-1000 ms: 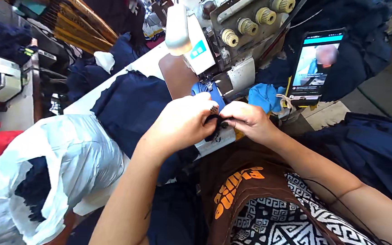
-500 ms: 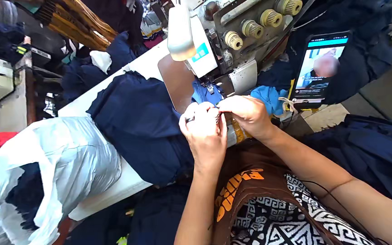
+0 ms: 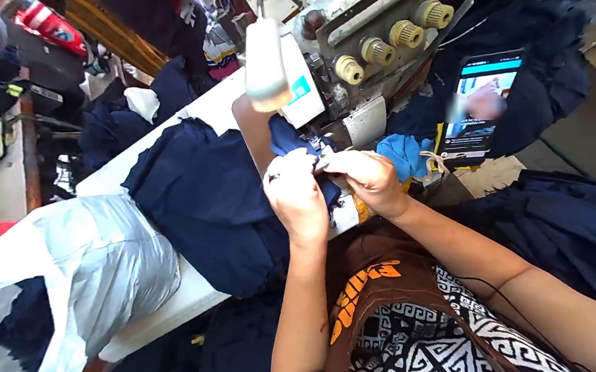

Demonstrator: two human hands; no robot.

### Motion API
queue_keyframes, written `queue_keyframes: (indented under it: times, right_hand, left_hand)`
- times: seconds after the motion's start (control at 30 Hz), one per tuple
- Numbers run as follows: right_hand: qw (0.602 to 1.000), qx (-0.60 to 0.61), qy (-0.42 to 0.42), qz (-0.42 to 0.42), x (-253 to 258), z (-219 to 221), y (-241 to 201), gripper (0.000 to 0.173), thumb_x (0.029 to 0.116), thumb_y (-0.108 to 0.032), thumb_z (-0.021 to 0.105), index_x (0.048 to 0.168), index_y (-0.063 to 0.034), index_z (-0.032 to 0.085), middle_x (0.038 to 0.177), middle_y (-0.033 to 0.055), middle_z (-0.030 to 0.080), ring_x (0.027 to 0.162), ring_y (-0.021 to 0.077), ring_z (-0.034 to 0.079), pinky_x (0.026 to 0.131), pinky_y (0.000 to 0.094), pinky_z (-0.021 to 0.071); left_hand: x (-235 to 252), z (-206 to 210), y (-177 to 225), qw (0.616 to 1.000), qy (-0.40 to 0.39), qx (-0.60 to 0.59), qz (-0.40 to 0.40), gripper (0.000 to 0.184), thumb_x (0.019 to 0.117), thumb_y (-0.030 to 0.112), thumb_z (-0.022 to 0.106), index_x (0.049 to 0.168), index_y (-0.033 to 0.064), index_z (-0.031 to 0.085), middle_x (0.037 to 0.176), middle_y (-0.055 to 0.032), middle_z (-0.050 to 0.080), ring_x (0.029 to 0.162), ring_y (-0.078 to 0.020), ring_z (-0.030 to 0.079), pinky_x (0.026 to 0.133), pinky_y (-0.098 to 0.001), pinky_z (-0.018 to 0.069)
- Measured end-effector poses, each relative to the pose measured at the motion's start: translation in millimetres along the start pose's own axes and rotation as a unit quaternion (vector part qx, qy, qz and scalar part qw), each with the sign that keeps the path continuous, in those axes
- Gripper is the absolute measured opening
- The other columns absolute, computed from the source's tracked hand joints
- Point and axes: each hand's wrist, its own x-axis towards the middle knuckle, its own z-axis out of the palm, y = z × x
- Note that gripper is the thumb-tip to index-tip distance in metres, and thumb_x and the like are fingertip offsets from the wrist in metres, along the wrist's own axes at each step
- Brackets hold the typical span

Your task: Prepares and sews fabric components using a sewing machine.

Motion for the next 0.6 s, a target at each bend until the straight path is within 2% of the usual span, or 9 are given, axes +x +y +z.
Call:
queue_keyframes:
  times: [0.1, 0.17, 0.23, 0.33, 0.4, 0.43, 0.47, 0.53, 0.6]
  right_hand:
    - [1.000, -0.001, -0.003, 0.006, 3, -1, -1, 0.016, 0.0923, 0.002, 0.066, 0.098, -0.0047, 0.080, 0.104, 0.0102, 0.077, 0.101, 0.0191, 0.074, 0.089, 0.0366, 0.0599]
    - [1.000, -0.012, -0.012, 0.008, 7, -3, -4, 0.015, 0.0925, 0.002, 0.067, 0.098, -0.0052, 0.080, 0.102, 0.0092, 0.077, 0.098, 0.0183, 0.074, 0.086, 0.0362, 0.0604]
    - [0.999, -0.028, -0.043, 0.016, 14, -7, -10, 0.014, 0.0934, 0.000, 0.067, 0.097, -0.0059, 0.079, 0.099, 0.0083, 0.077, 0.094, 0.0179, 0.074, 0.081, 0.0362, 0.0604]
    - [0.997, -0.015, -0.076, 0.028, 25, -6, -19, 0.016, 0.0934, 0.000, 0.066, 0.100, -0.0063, 0.079, 0.100, 0.0082, 0.076, 0.094, 0.0182, 0.073, 0.078, 0.0368, 0.0604]
    - [0.993, 0.024, -0.109, 0.041, 30, -1, -27, 0.024, 0.0946, 0.002, 0.062, 0.114, -0.0050, 0.076, 0.119, 0.0106, 0.073, 0.110, 0.0196, 0.071, 0.089, 0.0372, 0.0600]
    - [0.988, 0.048, -0.138, 0.050, 32, 3, -30, 0.031, 0.0946, 0.003, 0.061, 0.123, -0.0045, 0.072, 0.132, 0.0122, 0.068, 0.116, 0.0209, 0.069, 0.091, 0.0380, 0.0593]
    - [0.983, 0.071, -0.164, 0.052, 33, 7, -32, 0.037, 0.0935, 0.005, 0.059, 0.128, -0.0040, 0.068, 0.140, 0.0136, 0.063, 0.116, 0.0224, 0.069, 0.089, 0.0388, 0.0600]
    - [0.973, 0.113, -0.197, 0.047, 30, 10, -38, 0.043, 0.0914, 0.009, 0.056, 0.132, -0.0026, 0.063, 0.138, 0.0139, 0.063, 0.110, 0.0246, 0.070, 0.083, 0.0416, 0.0608]
    - [0.967, 0.132, -0.214, 0.050, 27, 1, -43, 0.042, 0.0900, 0.012, 0.054, 0.129, -0.0007, 0.064, 0.124, 0.0129, 0.070, 0.102, 0.0253, 0.071, 0.081, 0.0437, 0.0600]
  left_hand:
    - [28, 1, -15, 0.995, -0.087, 0.051, -0.027, 0.024, 0.0984, 0.003, 0.053, 0.108, 0.0085, 0.074, 0.123, -0.0088, 0.071, 0.119, -0.0299, 0.064, 0.099, -0.0532, 0.0485]
    - [47, 0, -26, 0.989, -0.122, 0.072, -0.041, 0.026, 0.0975, 0.003, 0.051, 0.109, 0.0062, 0.073, 0.122, -0.0140, 0.070, 0.117, -0.0358, 0.064, 0.098, -0.0576, 0.0491]
    - [54, -9, -38, 0.987, -0.129, 0.071, -0.058, 0.026, 0.0975, 0.003, 0.049, 0.108, 0.0024, 0.074, 0.122, -0.0186, 0.069, 0.121, -0.0392, 0.062, 0.104, -0.0593, 0.0448]
    - [39, -35, -44, 0.996, -0.024, 0.066, -0.057, 0.020, 0.0959, 0.004, 0.056, 0.097, 0.0005, 0.076, 0.111, -0.0195, 0.073, 0.115, -0.0386, 0.065, 0.102, -0.0547, 0.0457]
    - [18, -52, -32, 0.996, 0.058, 0.053, -0.037, 0.017, 0.0918, 0.002, 0.059, 0.089, 0.0003, 0.076, 0.101, -0.0181, 0.074, 0.106, -0.0343, 0.068, 0.096, -0.0471, 0.0475]
    - [8, -61, -23, 0.995, 0.079, 0.046, -0.031, 0.016, 0.0913, 0.001, 0.059, 0.087, -0.0006, 0.075, 0.099, -0.0185, 0.073, 0.104, -0.0328, 0.067, 0.095, -0.0438, 0.0480]
    - [-1, -68, -16, 0.995, 0.094, 0.036, -0.026, 0.015, 0.0906, -0.001, 0.060, 0.087, -0.0016, 0.075, 0.098, -0.0188, 0.073, 0.103, -0.0309, 0.066, 0.094, -0.0405, 0.0482]
    - [-18, -78, -8, 0.993, 0.113, 0.014, -0.012, 0.013, 0.0885, -0.004, 0.061, 0.085, -0.0035, 0.074, 0.096, -0.0191, 0.071, 0.099, -0.0283, 0.065, 0.089, -0.0353, 0.0488]
    - [-31, -81, -2, 0.994, 0.110, 0.001, 0.001, 0.012, 0.0879, -0.004, 0.061, 0.085, -0.0034, 0.073, 0.095, -0.0183, 0.071, 0.099, -0.0277, 0.065, 0.090, -0.0345, 0.0483]
